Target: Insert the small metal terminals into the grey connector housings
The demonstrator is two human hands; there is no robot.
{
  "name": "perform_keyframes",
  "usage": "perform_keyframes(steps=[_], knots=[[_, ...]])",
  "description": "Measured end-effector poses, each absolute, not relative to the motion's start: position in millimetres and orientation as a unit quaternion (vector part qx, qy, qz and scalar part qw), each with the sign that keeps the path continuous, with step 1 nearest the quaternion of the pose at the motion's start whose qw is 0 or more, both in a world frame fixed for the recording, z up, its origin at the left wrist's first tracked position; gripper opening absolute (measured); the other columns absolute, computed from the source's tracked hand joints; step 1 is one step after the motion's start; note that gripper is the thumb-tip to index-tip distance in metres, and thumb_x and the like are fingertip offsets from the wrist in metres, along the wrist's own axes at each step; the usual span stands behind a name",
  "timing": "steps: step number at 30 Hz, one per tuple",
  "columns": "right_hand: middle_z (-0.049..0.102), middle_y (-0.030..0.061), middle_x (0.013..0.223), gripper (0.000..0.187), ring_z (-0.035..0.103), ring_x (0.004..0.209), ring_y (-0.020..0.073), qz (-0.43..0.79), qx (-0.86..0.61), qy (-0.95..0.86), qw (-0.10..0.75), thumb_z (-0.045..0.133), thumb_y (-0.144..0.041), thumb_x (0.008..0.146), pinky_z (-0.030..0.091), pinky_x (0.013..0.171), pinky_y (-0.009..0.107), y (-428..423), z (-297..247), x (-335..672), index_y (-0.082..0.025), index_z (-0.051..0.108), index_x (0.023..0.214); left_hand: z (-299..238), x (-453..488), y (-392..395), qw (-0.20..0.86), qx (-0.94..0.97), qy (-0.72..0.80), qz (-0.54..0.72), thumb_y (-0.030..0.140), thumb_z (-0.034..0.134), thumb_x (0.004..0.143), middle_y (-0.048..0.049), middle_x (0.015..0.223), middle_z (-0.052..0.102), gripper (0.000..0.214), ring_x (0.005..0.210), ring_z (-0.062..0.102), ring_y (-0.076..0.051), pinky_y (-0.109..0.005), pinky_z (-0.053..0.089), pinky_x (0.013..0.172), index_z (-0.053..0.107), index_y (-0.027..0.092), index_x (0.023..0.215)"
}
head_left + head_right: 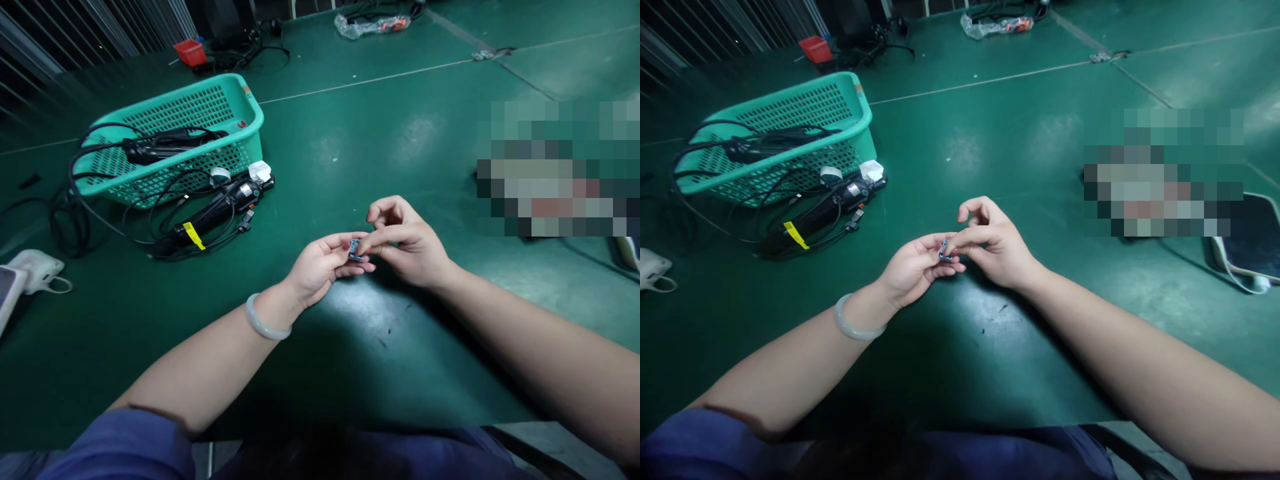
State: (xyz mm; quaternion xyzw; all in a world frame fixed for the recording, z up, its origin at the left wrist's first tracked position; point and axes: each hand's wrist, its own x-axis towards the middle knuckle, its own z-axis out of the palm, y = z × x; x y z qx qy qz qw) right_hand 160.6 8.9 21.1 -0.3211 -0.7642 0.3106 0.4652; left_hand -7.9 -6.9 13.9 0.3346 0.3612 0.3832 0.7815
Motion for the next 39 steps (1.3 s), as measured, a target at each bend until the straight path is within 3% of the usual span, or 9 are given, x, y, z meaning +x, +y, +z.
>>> perform_keyframes(steps=[10, 15, 19, 22, 29, 32, 36, 39], knots=[[0.05, 0.0028, 0.097, 0.015, 0.047, 0.07, 0.0106, 0.326, -0.338, -0.751, 0.465, 0.064, -0.018, 0.08, 0.046, 0.072, 0.032, 7.3, 18.5, 161.3, -0.027, 0.074, 0.074, 12.5, -8.2, -5.6, 0.789, 0.318, 0.353, 0.389, 0.008, 0.051, 0.082, -0.0024, 0.073, 0.07, 0.022, 0.066, 0.07, -0.012, -0.019, 0.053, 0.063, 0.064, 0.014, 0.098], [0.058, 0.0044, 0.09, 0.015, 0.056, 0.085, 0.0167, 0.29, -0.409, -0.732, 0.462, 0.059, -0.022, 0.082, 0.047, 0.079, 0.034, 10.3, 24.0, 166.1, -0.024, 0.073, 0.079, 13.3, -7.6, -6.1, 0.778, 0.308, 0.36, 0.413, 0.008, 0.051, 0.083, -0.0015, 0.074, 0.07, 0.018, 0.07, 0.071, -0.012, -0.02, 0.053, 0.066, 0.062, 0.016, 0.096], [0.066, 0.003, 0.081, 0.012, 0.058, 0.072, 0.0156, 0.286, -0.507, -0.743, 0.329, 0.061, -0.024, 0.079, 0.048, 0.068, 0.03, 17.8, 22.1, 177.3, -0.022, 0.072, 0.081, 13.8, -6.5, -4.9, 0.747, 0.299, 0.382, 0.455, 0.007, 0.051, 0.084, -0.0013, 0.078, 0.07, 0.015, 0.077, 0.07, -0.012, -0.022, 0.052, 0.075, 0.058, 0.017, 0.093], [0.068, 0.002, 0.081, 0.013, 0.061, 0.072, 0.0162, 0.256, -0.531, -0.777, 0.22, 0.067, -0.023, 0.073, 0.048, 0.069, 0.03, 20.9, 16.6, 180.9, -0.021, 0.071, 0.085, 13.8, -5.3, -3.9, 0.722, 0.291, 0.407, 0.478, 0.007, 0.051, 0.084, -0.0018, 0.081, 0.07, 0.014, 0.077, 0.069, -0.011, -0.025, 0.052, 0.08, 0.056, 0.016, 0.092], [0.068, 0.0051, 0.082, 0.014, 0.062, 0.078, 0.0183, 0.186, -0.509, -0.822, 0.174, 0.054, -0.015, 0.081, 0.046, 0.073, 0.03, 18.7, 10.9, 172.8, -0.018, 0.067, 0.076, 12.2, -2.7, -5.4, 0.69, 0.294, 0.432, 0.501, 0.006, 0.053, 0.083, -0.0027, 0.093, 0.069, 0.011, 0.081, 0.069, -0.012, -0.029, 0.051, 0.084, 0.055, 0.015, 0.089], [0.069, 0.0038, 0.079, 0.012, 0.062, 0.073, 0.0173, 0.18, -0.516, -0.814, 0.194, 0.056, -0.015, 0.08, 0.046, 0.069, 0.029, 16.6, 16.5, 172.6, -0.018, 0.067, 0.076, 12.1, -2.7, -6.2, 0.675, 0.311, 0.441, 0.502, 0.007, 0.055, 0.082, -0.0028, 0.094, 0.067, 0.011, 0.084, 0.069, -0.012, -0.03, 0.052, 0.085, 0.055, 0.015, 0.089], [0.071, 0.0008, 0.074, 0.008, 0.06, 0.061, 0.0144, 0.161, -0.542, -0.771, 0.293, 0.061, -0.024, 0.081, 0.045, 0.059, 0.027, 8.3, 29.5, 170.6, -0.021, 0.068, 0.077, 12.8, -1.9, -7.3, 0.659, 0.329, 0.459, 0.496, 0.009, 0.061, 0.079, -0.0035, 0.094, 0.067, 0.012, 0.088, 0.067, -0.012, -0.028, 0.052, 0.082, 0.057, 0.014, 0.089], [0.072, 0.0006, 0.076, 0.008, 0.061, 0.064, 0.0145, 0.146, -0.523, -0.769, 0.337, 0.062, -0.024, 0.081, 0.045, 0.057, 0.027, 0.6, 36.3, 165.8, -0.022, 0.068, 0.077, 11.9, -0.9, -8.2, 0.651, 0.339, 0.467, 0.493, 0.008, 0.066, 0.073, -0.003, 0.092, 0.068, 0.016, 0.085, 0.065, -0.011, -0.027, 0.051, 0.08, 0.058, 0.014, 0.085]])
